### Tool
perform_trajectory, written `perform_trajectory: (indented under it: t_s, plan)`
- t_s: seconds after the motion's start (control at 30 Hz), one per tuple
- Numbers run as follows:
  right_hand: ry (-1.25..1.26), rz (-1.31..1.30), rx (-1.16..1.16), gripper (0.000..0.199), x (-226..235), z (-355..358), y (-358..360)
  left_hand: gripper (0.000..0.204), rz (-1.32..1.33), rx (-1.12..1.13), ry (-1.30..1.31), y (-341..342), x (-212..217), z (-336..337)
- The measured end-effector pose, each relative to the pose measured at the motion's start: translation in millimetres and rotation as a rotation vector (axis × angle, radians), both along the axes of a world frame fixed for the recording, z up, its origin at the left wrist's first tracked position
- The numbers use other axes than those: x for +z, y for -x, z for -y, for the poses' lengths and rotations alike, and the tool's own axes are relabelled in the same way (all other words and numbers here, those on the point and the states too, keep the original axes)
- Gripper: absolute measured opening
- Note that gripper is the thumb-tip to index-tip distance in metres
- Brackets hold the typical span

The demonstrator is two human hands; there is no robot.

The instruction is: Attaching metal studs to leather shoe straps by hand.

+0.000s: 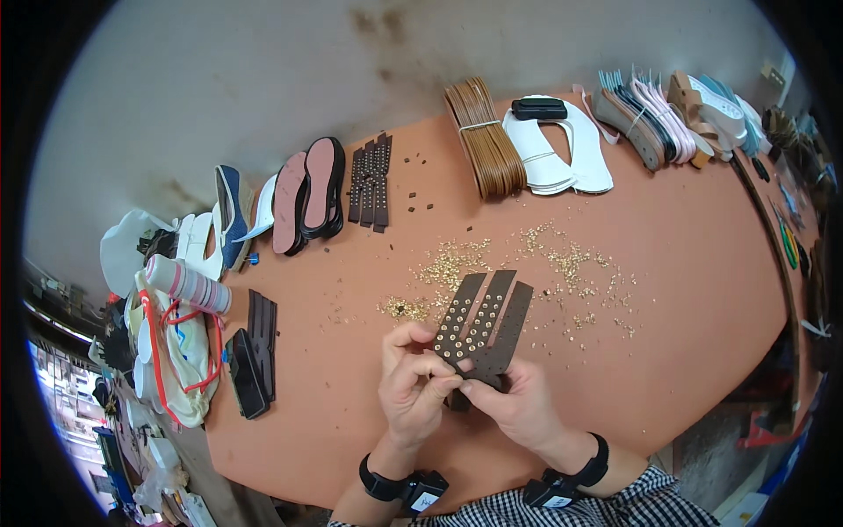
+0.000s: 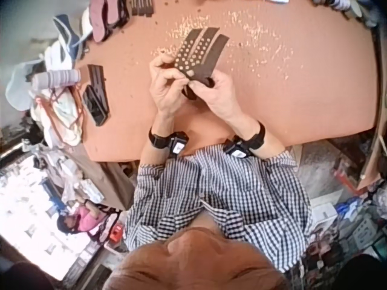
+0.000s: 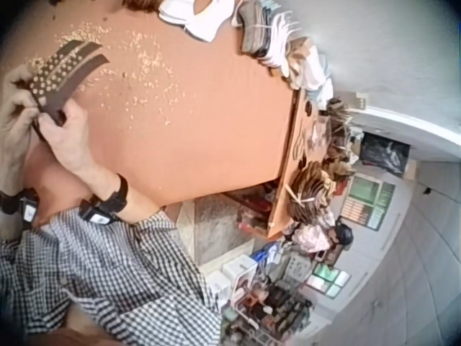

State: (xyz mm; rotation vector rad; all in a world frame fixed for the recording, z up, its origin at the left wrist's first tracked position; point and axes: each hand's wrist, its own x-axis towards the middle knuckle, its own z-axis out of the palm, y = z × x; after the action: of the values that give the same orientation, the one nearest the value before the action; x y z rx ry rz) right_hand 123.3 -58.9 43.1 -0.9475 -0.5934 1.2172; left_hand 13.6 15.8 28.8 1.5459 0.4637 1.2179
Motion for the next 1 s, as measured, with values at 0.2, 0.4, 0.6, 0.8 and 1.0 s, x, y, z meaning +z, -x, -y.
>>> perform_trajectory:
  t_s: [0.2,0.4,0.6,0.8,1.0]
  plan:
    - [0.014,0.061,0.01,0.018,4.2,-2.4,-5.9,0.008,-0.113,-0.051,-0.034,0.1,6.1,-3.9]
    - [0.048,0.139,0.038,0.018,0.4,0.4,-11.0,0.011,0.119,-0.128,0.29,-5.5,-2.8,2.7]
    - [0.05,0.211,0.032,0.02,-3.8,-2.3,-11.7,0.012,0.153,-0.148,0.412,-5.6,-2.0,2.3]
    - [0.061,0.312,0.029,0.02,-5.9,-1.9,-13.3,0.014,0.181,-0.171,0.469,-3.7,-5.6,0.0]
    - [0.043,0.292,0.042,0.019,-8.6,-6.3,-15.5,0.019,0.179,-0.208,0.489,2.9,-10.5,-6.8]
